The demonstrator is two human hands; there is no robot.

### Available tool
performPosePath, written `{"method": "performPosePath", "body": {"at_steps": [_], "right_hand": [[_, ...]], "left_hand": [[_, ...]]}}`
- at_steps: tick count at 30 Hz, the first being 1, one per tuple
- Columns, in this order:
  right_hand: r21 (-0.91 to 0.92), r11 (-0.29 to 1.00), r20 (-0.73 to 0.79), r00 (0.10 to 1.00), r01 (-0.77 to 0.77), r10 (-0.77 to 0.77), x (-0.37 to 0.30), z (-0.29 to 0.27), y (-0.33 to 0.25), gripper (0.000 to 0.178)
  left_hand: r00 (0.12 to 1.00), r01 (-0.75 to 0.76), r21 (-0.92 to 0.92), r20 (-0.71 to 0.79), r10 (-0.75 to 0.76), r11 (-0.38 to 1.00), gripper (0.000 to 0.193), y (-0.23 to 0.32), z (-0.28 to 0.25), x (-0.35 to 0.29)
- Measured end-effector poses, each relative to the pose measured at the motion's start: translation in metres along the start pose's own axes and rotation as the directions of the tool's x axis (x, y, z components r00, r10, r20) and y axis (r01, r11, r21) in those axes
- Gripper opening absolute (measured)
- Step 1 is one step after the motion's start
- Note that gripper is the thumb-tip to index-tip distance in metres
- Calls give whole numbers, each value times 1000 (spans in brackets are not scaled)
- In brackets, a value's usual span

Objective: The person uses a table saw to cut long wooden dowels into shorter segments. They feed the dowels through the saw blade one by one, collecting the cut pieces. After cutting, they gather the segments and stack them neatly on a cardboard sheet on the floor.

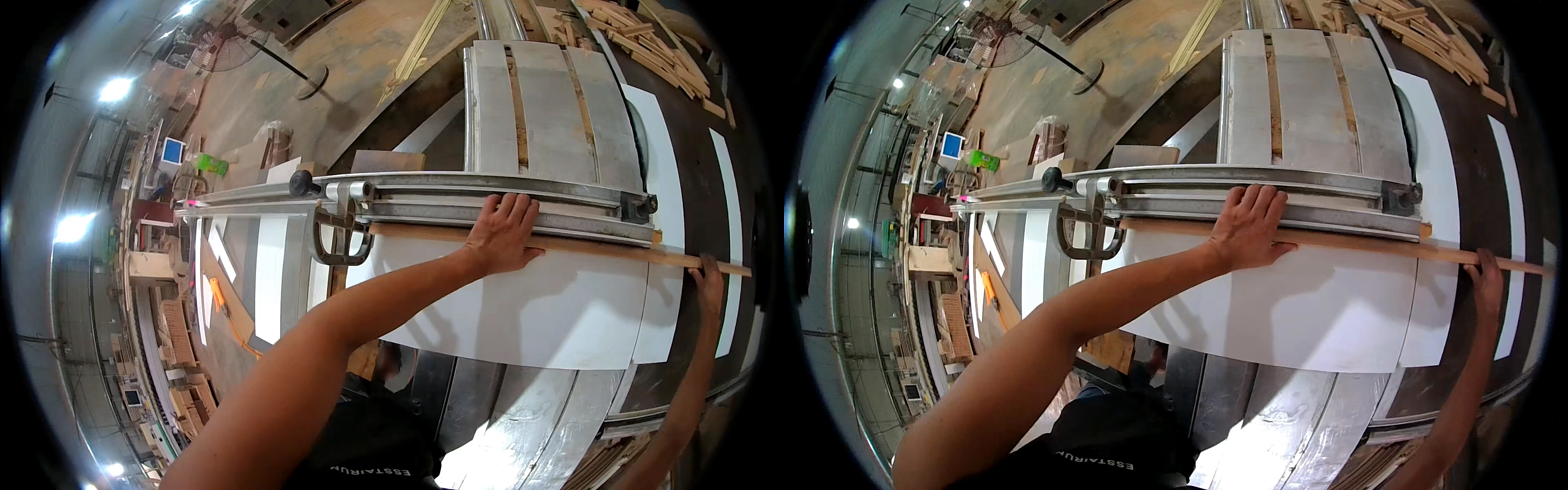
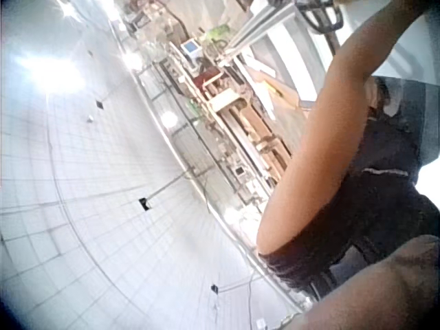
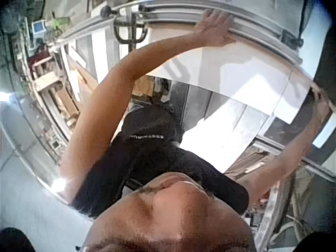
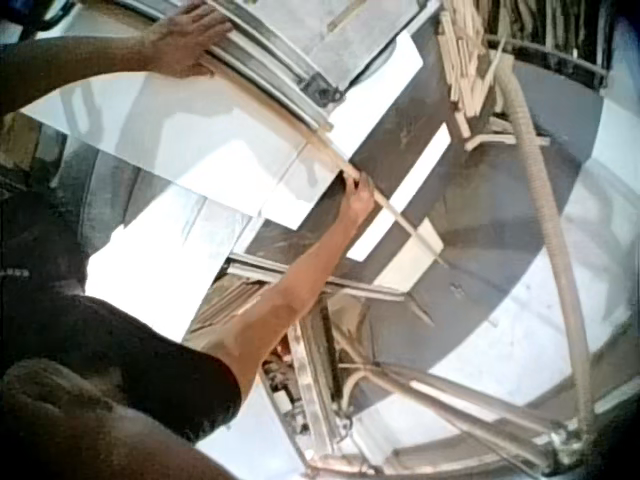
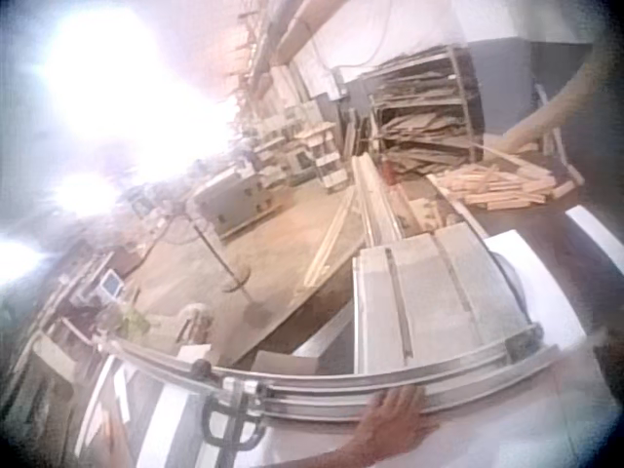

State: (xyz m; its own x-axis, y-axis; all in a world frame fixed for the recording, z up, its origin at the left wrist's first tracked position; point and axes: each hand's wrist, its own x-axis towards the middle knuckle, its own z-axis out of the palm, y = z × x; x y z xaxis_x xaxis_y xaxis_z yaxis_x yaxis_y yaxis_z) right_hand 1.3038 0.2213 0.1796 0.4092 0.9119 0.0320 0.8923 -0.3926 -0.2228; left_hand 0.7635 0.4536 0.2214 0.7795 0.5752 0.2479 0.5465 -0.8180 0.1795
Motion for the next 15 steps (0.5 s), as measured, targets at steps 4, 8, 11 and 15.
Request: {"method": "performPosePath", "body": {"at_steps": [4,8,11,15], "right_hand": [[-14,999,-44,998,48,-49,3,-1,-18,47],[-14,1000,-30,1000,0,-1,-4,-8,-15,47],[-102,995,-63,998,11,-17,3,-9,-22,48],[-70,998,-19,1000,1,-2,8,-25,-47,48]], "left_hand": [[998,59,10,18,-59,998,80,7,-2,-1],[999,-32,8,1,32,999,84,36,8,27],[1000,-27,11,8,27,1000,84,69,33,56],[1000,-14,54,20,13,998,81,84,37,69]]}}
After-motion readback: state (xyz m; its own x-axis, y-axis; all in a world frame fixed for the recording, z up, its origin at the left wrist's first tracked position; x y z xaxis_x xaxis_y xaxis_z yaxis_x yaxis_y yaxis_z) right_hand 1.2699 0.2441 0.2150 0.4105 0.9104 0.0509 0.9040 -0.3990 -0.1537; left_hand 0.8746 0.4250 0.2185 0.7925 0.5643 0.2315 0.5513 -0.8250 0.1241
